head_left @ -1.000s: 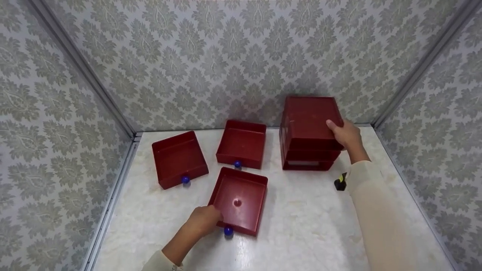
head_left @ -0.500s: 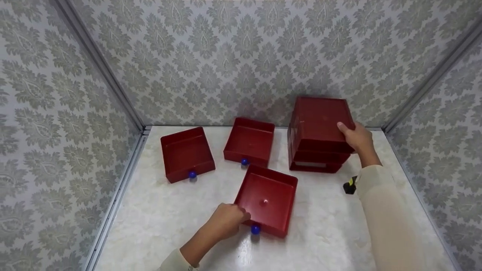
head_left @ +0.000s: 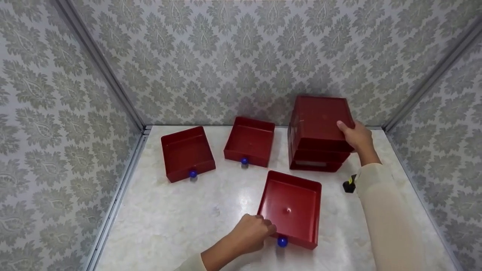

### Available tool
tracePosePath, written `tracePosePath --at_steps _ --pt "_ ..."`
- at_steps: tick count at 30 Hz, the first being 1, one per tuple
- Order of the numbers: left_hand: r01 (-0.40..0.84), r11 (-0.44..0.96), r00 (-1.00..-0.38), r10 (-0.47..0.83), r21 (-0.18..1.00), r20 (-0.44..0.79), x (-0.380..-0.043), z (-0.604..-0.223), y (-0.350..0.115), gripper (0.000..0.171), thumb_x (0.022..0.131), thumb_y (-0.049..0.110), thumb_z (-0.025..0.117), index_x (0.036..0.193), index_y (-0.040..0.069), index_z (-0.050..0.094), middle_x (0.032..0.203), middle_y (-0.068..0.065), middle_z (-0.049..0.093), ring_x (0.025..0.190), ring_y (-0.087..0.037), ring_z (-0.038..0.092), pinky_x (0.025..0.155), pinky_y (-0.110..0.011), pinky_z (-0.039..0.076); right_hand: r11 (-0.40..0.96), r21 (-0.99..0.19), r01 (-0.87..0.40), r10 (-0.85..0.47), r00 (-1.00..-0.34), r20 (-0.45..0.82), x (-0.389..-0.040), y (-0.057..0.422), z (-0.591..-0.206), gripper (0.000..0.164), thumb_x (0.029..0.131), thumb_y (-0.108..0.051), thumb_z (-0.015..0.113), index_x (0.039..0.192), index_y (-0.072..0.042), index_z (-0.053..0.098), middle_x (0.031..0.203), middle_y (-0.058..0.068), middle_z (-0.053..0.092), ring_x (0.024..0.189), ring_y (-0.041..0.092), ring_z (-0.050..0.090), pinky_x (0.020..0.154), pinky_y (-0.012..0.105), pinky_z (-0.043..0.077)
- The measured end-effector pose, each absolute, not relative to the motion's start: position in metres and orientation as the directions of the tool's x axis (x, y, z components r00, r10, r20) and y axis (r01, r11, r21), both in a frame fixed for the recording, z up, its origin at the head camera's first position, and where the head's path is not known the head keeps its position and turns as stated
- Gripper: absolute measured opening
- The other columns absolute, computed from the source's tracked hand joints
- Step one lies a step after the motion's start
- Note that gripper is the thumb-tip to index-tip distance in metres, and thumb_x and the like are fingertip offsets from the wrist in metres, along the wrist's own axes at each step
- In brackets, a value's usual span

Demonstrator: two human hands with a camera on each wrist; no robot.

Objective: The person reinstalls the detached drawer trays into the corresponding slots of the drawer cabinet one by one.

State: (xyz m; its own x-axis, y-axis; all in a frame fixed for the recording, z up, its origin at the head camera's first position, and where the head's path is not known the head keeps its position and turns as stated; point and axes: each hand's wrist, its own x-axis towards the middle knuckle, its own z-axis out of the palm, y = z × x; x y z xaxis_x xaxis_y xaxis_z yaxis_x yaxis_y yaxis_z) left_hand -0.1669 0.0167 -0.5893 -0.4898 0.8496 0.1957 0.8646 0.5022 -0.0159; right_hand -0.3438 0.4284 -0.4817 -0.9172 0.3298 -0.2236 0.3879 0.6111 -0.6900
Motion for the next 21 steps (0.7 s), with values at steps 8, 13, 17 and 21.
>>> tracePosePath --at_steps 8,13,17,21 --pt "0.897 0.438 -0.420 0.886 -0.059 0.194 -0.150 -0.595 0.060 0.018 0.079 0.025 0.081 0.093 0.035 0.075 0.073 0.018 0.065 0.053 -0.003 0.044 0.042 -0.020 0.024 0.618 -0.680 0.394 0.334 -0.915 -0.225 -0.345 0.427 -0.481 0.100 0.092 -0.078 0.038 0.158 -0.003 0.029 0.150 0.033 0.041 0.126 0.049 0.053 0.073 0.050 0.060" --pt "0.903 0.413 -0.373 0.890 -0.118 0.262 -0.152 -0.604 0.087 0.008 0.084 0.034 0.078 0.083 0.031 0.070 0.070 0.017 0.060 0.050 -0.003 0.037 0.041 -0.021 0.021 0.616 -0.674 0.409 0.346 -0.908 -0.235 -0.346 0.428 -0.483 0.101 0.091 -0.080 0.038 0.157 -0.003 0.030 0.150 0.033 0.041 0.124 0.049 0.054 0.078 0.052 0.060" --pt "0.899 0.420 -0.372 0.881 -0.121 0.294 -0.157 -0.611 0.104 0.014 0.086 0.035 0.077 0.079 0.030 0.065 0.071 0.015 0.060 0.050 -0.004 0.038 0.041 -0.022 0.023 0.621 -0.671 0.404 0.339 -0.911 -0.234 -0.345 0.428 -0.482 0.102 0.091 -0.080 0.037 0.158 -0.003 0.028 0.151 0.034 0.040 0.125 0.049 0.053 0.079 0.053 0.059" --pt "0.893 0.434 -0.389 0.878 -0.122 0.280 -0.162 -0.614 0.116 0.016 0.087 0.036 0.076 0.079 0.030 0.063 0.072 0.015 0.060 0.050 -0.005 0.039 0.041 -0.024 0.024 0.625 -0.673 0.396 0.332 -0.915 -0.230 -0.344 0.426 -0.481 0.101 0.092 -0.079 0.037 0.158 -0.002 0.028 0.150 0.033 0.041 0.124 0.048 0.053 0.079 0.053 0.059"
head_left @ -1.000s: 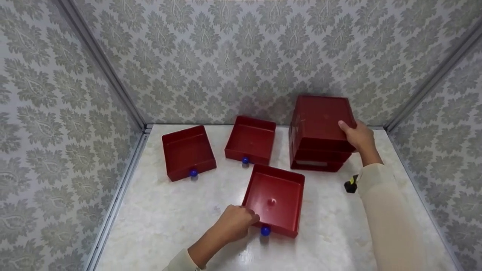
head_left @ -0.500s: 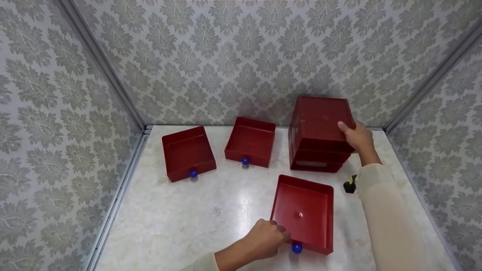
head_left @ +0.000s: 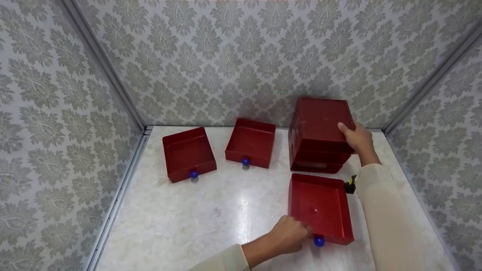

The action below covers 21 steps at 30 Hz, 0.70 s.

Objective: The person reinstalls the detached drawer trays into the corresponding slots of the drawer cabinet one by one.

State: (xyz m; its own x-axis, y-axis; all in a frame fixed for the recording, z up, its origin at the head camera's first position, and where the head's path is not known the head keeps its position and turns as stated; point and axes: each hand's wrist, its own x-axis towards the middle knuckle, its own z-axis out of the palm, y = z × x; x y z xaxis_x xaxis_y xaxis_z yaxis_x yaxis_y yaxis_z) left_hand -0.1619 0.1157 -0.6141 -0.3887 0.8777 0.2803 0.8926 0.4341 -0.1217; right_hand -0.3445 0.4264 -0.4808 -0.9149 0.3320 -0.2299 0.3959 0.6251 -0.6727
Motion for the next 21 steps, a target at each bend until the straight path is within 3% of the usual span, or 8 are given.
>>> tracePosePath --at_steps 7,21 --pt "0.895 0.431 -0.399 0.888 -0.114 0.228 -0.168 -0.617 0.127 0.015 0.087 0.033 0.075 0.079 0.029 0.063 0.069 0.014 0.061 0.051 -0.004 0.043 0.042 -0.022 0.031 0.627 -0.681 0.378 0.323 -0.922 -0.215 -0.345 0.425 -0.480 0.101 0.092 -0.079 0.038 0.156 -0.002 0.031 0.148 0.033 0.044 0.121 0.047 0.056 0.071 0.045 0.059" --pt "0.878 0.455 -0.421 0.881 -0.146 0.214 -0.185 -0.620 0.144 0.015 0.090 0.035 0.073 0.080 0.029 0.065 0.070 0.014 0.065 0.053 -0.004 0.049 0.047 -0.022 0.042 0.616 -0.689 0.382 0.317 -0.921 -0.228 -0.345 0.429 -0.482 0.101 0.092 -0.079 0.039 0.157 -0.003 0.030 0.149 0.034 0.041 0.123 0.049 0.054 0.067 0.043 0.059"
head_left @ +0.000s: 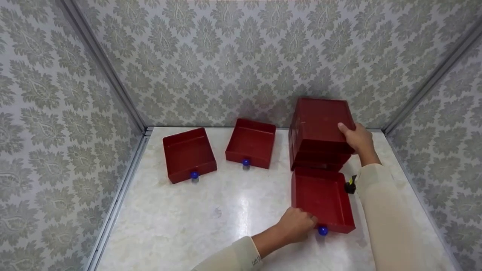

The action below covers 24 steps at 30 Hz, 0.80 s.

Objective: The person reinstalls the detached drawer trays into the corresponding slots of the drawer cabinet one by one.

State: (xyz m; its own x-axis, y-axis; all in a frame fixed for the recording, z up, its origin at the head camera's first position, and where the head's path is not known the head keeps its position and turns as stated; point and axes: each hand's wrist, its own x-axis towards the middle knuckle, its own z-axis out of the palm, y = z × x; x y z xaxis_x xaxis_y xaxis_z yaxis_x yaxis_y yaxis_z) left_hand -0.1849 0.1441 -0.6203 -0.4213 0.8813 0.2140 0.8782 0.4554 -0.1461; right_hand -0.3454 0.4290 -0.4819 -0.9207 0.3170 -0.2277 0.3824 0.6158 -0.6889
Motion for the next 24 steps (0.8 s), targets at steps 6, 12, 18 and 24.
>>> tracePosePath --at_steps 6,12,18,24 --pt "0.864 0.477 -0.443 0.872 -0.163 0.209 -0.194 -0.617 0.149 0.013 0.091 0.033 0.071 0.080 0.029 0.066 0.069 0.014 0.063 0.052 -0.005 0.050 0.045 -0.024 0.041 0.613 -0.688 0.388 0.313 -0.919 -0.240 -0.346 0.429 -0.482 0.102 0.091 -0.080 0.038 0.157 -0.003 0.028 0.148 0.034 0.041 0.123 0.049 0.054 0.070 0.047 0.060" --pt "0.855 0.491 -0.471 0.870 -0.166 0.147 -0.202 -0.618 0.155 0.010 0.096 0.034 0.067 0.086 0.030 0.067 0.071 0.014 0.061 0.053 -0.006 0.047 0.047 -0.022 0.040 0.609 -0.691 0.389 0.318 -0.918 -0.236 -0.345 0.429 -0.480 0.102 0.091 -0.080 0.038 0.159 -0.004 0.025 0.150 0.034 0.040 0.124 0.050 0.053 0.072 0.048 0.060" --pt "0.845 0.513 -0.499 0.858 -0.152 0.121 -0.207 -0.622 0.162 0.014 0.097 0.037 0.065 0.086 0.030 0.067 0.068 0.014 0.059 0.052 -0.006 0.046 0.046 -0.024 0.041 0.609 -0.688 0.395 0.327 -0.915 -0.235 -0.344 0.428 -0.481 0.101 0.092 -0.079 0.039 0.159 -0.005 0.027 0.150 0.033 0.041 0.122 0.048 0.055 0.071 0.048 0.060" --pt "0.823 0.546 -0.534 0.837 -0.155 0.117 -0.212 -0.625 0.167 0.015 0.098 0.037 0.064 0.085 0.031 0.068 0.066 0.013 0.058 0.052 -0.007 0.046 0.047 -0.024 0.041 0.617 -0.693 0.373 0.326 -0.923 -0.207 -0.343 0.427 -0.483 0.097 0.093 -0.077 0.040 0.157 -0.004 0.031 0.148 0.033 0.044 0.121 0.048 0.055 0.075 0.051 0.060"
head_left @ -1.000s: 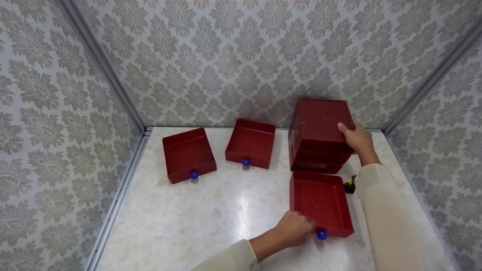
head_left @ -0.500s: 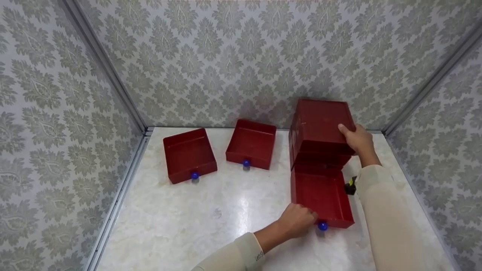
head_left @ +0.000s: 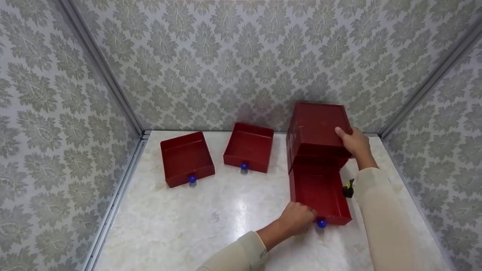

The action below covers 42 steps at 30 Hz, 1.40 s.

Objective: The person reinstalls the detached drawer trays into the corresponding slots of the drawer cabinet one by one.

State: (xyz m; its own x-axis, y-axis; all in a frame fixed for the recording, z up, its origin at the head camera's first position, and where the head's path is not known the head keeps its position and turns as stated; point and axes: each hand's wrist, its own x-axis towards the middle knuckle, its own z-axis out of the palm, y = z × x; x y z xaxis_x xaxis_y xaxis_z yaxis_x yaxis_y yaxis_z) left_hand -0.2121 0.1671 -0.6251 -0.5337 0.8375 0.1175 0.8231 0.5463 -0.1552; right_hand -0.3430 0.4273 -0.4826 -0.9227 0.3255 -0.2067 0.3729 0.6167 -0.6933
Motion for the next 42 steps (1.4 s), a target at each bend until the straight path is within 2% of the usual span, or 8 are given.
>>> tracePosePath --at_steps 6,14,23,28,35,42 --pt "0.808 0.562 -0.542 0.827 -0.178 0.152 -0.221 -0.631 0.172 0.018 0.100 0.035 0.061 0.084 0.031 0.069 0.064 0.013 0.057 0.050 -0.007 0.045 0.043 -0.026 0.038 0.632 -0.689 0.357 0.325 -0.928 -0.182 -0.341 0.428 -0.483 0.098 0.093 -0.077 0.040 0.154 -0.001 0.033 0.145 0.034 0.046 0.118 0.048 0.056 0.069 0.048 0.060" --pt "0.795 0.581 -0.560 0.814 -0.176 0.154 -0.235 -0.640 0.175 0.014 0.097 0.035 0.064 0.086 0.030 0.070 0.068 0.012 0.061 0.052 -0.008 0.047 0.044 -0.026 0.041 0.617 -0.698 0.364 0.317 -0.926 -0.203 -0.342 0.425 -0.482 0.099 0.093 -0.078 0.039 0.157 -0.003 0.029 0.147 0.033 0.044 0.120 0.049 0.056 0.079 0.056 0.059" --pt "0.785 0.593 -0.572 0.805 -0.179 0.160 -0.244 -0.642 0.180 0.009 0.095 0.032 0.066 0.086 0.030 0.070 0.071 0.013 0.062 0.055 -0.008 0.051 0.045 -0.027 0.041 0.624 -0.692 0.363 0.316 -0.927 -0.202 -0.343 0.426 -0.482 0.099 0.092 -0.078 0.039 0.156 -0.002 0.032 0.146 0.033 0.045 0.118 0.048 0.057 0.068 0.046 0.059" --pt "0.780 0.603 -0.587 0.798 -0.170 0.139 -0.248 -0.641 0.181 0.012 0.097 0.031 0.063 0.087 0.030 0.070 0.071 0.011 0.061 0.055 -0.009 0.051 0.045 -0.028 0.041 0.625 -0.690 0.364 0.320 -0.926 -0.199 -0.343 0.426 -0.482 0.098 0.093 -0.077 0.040 0.155 -0.003 0.032 0.146 0.033 0.045 0.118 0.049 0.057 0.069 0.048 0.060" --pt "0.768 0.615 -0.599 0.789 -0.178 0.140 -0.254 -0.641 0.184 0.012 0.097 0.030 0.062 0.088 0.031 0.070 0.077 0.012 0.067 0.060 -0.010 0.059 0.048 -0.030 0.046 0.625 -0.686 0.373 0.310 -0.925 -0.220 -0.345 0.427 -0.483 0.105 0.092 -0.080 0.037 0.160 -0.001 0.022 0.153 0.035 0.037 0.125 0.050 0.053 0.077 0.053 0.059" --pt "0.757 0.631 -0.627 0.775 -0.168 0.085 -0.263 -0.639 0.189 0.012 0.099 0.031 0.061 0.093 0.030 0.071 0.080 0.011 0.068 0.062 -0.010 0.058 0.052 -0.030 0.048 0.628 -0.685 0.368 0.321 -0.925 -0.202 -0.344 0.427 -0.482 0.102 0.092 -0.079 0.038 0.158 -0.003 0.028 0.151 0.034 0.040 0.124 0.050 0.053 0.078 0.054 0.059"
